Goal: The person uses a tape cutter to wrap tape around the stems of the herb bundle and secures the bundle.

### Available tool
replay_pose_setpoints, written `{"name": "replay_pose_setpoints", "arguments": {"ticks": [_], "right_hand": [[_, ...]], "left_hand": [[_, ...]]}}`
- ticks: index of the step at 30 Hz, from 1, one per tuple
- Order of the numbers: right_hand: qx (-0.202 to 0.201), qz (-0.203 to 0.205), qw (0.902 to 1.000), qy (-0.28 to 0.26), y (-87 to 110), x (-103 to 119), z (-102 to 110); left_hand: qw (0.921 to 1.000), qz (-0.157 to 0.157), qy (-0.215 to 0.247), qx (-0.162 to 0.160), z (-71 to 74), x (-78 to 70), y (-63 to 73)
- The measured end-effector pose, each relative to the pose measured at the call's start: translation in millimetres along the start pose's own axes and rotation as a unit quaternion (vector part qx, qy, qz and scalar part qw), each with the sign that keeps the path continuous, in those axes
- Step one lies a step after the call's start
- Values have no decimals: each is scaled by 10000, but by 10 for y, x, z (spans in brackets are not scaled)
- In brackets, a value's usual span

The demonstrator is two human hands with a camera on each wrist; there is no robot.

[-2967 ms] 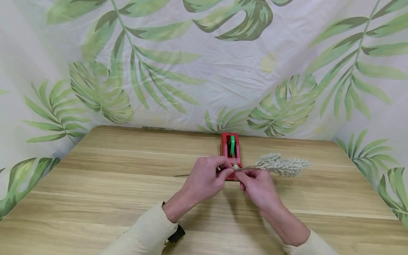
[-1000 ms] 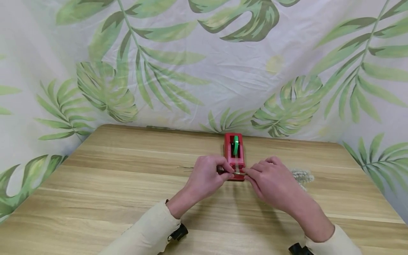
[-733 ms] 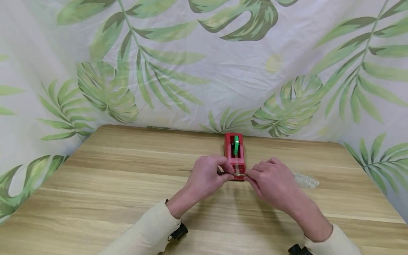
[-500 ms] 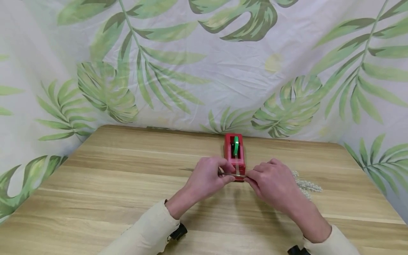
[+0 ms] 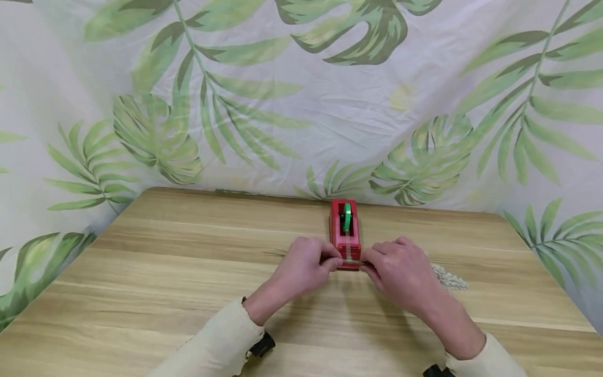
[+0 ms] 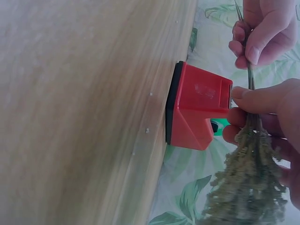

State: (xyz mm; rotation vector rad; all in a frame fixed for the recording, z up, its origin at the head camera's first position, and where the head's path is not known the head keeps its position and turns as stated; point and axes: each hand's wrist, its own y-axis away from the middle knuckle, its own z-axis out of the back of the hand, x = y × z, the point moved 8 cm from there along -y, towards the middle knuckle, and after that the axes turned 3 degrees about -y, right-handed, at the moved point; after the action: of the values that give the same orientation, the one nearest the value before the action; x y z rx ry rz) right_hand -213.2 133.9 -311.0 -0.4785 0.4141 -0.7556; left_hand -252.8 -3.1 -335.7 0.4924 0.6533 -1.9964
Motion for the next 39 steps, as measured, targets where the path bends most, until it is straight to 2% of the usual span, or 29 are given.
{"name": "replay_pose_setpoints", "arguments": {"ticks": [14, 21, 26, 33, 39], "right_hand": [[898, -337, 9953, -157, 25, -82, -140], [1371, -491, 9890, -262, 44, -99, -220], [1360, -400, 9897, -201, 48, -96, -212], [1136, -293, 9929, -171, 44, -97, -171], [894, -210, 9957, -118, 38, -91, -150]], "left_hand": [[9990, 238, -61, -375, 51, 26, 1], [9992, 243, -79, -301, 23, 33, 2], [9996, 168, -143, -155, -8, 31, -3], [9995, 254, -9, 191, -58, 60, -2], [9991, 362, 34, 225, -75, 66, 5]]}}
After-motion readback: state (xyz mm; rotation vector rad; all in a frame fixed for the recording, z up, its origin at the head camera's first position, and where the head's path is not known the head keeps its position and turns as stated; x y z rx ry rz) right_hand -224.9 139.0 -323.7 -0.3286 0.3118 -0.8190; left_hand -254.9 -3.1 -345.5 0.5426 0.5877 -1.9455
